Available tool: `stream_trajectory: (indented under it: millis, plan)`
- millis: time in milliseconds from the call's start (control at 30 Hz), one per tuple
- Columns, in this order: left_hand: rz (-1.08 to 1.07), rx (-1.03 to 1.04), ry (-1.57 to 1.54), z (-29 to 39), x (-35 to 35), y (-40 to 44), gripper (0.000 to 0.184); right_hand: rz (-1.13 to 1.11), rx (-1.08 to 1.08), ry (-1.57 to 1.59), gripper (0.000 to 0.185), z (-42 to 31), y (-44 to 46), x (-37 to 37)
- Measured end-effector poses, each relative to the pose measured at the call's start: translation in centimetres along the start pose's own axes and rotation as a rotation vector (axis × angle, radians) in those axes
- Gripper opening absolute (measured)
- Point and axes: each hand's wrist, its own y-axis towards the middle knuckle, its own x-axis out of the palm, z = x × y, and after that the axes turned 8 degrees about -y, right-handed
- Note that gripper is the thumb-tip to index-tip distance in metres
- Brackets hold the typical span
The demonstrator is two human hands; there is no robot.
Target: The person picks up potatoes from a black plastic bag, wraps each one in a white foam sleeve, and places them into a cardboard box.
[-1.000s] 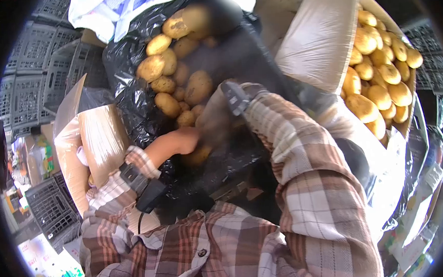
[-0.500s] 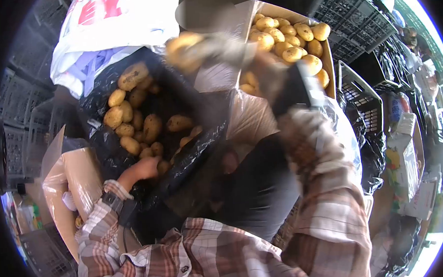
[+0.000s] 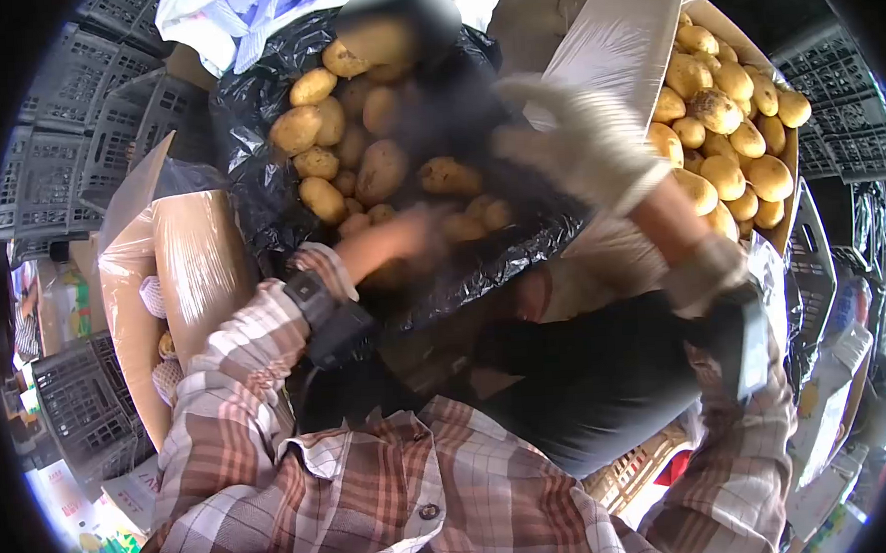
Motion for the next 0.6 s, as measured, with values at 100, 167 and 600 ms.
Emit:
stream_trajectory:
  millis: [100, 167, 600]
  plan:
    - [-0.042, 0.061, -0.264, 0.5, 3.9, 2.7, 0.053, -0.516, 0.139, -0.078, 0.039, -1.6, 3.8, 6.0]
    - [0.087, 0.394, -0.048, -7.0, 13.4, 10.5, 0.043, -0.753, 0.099, -0.314, 0.040, -1.1, 5.5, 9.6]
    - [0.071, 0.130, -0.177, -2.2, 2.2, 3.4, 0.039, -1.185, -0.010, -0.463, 0.051, 6.8, 5.3, 19.7]
